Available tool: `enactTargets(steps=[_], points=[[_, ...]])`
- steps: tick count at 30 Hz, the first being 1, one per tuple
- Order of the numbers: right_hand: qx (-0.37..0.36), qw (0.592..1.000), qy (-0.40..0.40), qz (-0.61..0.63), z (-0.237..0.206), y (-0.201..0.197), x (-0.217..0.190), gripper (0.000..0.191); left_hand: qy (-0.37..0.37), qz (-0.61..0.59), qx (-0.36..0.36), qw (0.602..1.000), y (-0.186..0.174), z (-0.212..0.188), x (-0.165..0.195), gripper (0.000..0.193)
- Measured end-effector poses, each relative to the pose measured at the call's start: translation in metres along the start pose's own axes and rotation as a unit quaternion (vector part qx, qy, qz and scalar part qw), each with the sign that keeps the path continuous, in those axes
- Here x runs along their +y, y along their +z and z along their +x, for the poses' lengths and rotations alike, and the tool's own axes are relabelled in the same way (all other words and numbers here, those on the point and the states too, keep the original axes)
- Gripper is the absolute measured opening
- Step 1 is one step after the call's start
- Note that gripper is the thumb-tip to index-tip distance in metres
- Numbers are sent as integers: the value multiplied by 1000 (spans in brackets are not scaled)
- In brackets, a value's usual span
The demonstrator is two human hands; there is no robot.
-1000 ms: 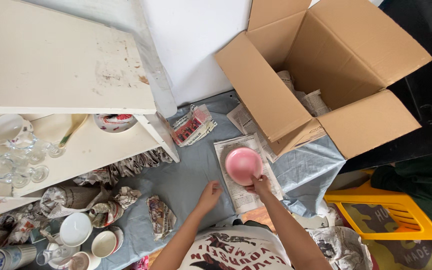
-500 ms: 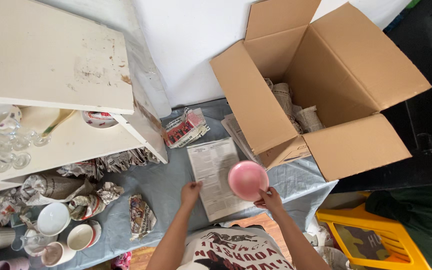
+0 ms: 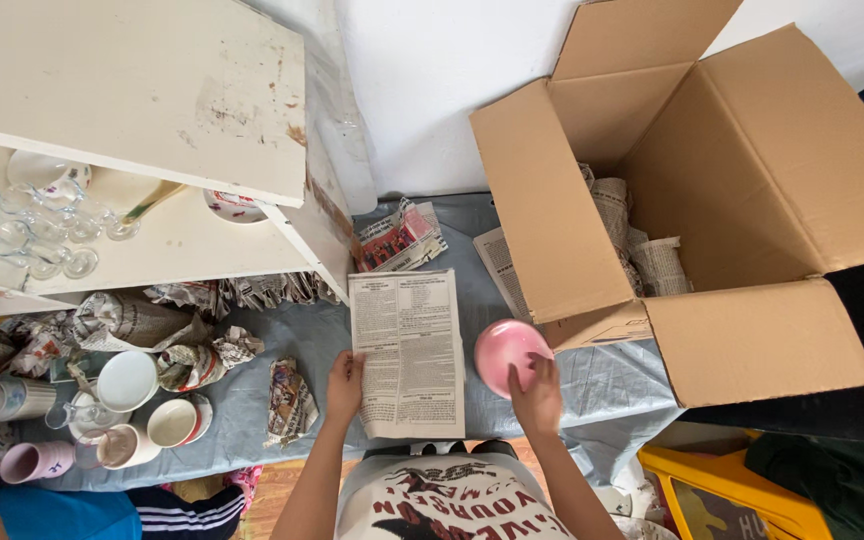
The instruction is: The person wraps ceramic bowls and cups in sheets of newspaper, folds the paper around each item, and places the wrapped pieces into a cardboard box. They take items one at a time from the table and a nearby shelf while packing.
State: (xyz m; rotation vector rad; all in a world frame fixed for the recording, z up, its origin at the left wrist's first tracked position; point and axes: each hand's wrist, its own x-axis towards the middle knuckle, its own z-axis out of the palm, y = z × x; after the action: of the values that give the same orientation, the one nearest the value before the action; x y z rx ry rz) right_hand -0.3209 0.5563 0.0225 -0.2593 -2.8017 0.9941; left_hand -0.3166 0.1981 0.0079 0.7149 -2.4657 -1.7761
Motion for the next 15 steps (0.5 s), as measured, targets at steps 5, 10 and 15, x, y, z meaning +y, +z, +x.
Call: enactTargets(steps=[5,10,15], points=[[-315,818,170,450,22,32,-60,43,5,-46,-37,998,-6,7,-2,33],[-297,822,206,440,17,42,-97,24,-8,-132,-92,987,-10,20,-2,33],[-195,886,169,384,4,48,-122,29,197,222,51,954,-13,1,32,55]])
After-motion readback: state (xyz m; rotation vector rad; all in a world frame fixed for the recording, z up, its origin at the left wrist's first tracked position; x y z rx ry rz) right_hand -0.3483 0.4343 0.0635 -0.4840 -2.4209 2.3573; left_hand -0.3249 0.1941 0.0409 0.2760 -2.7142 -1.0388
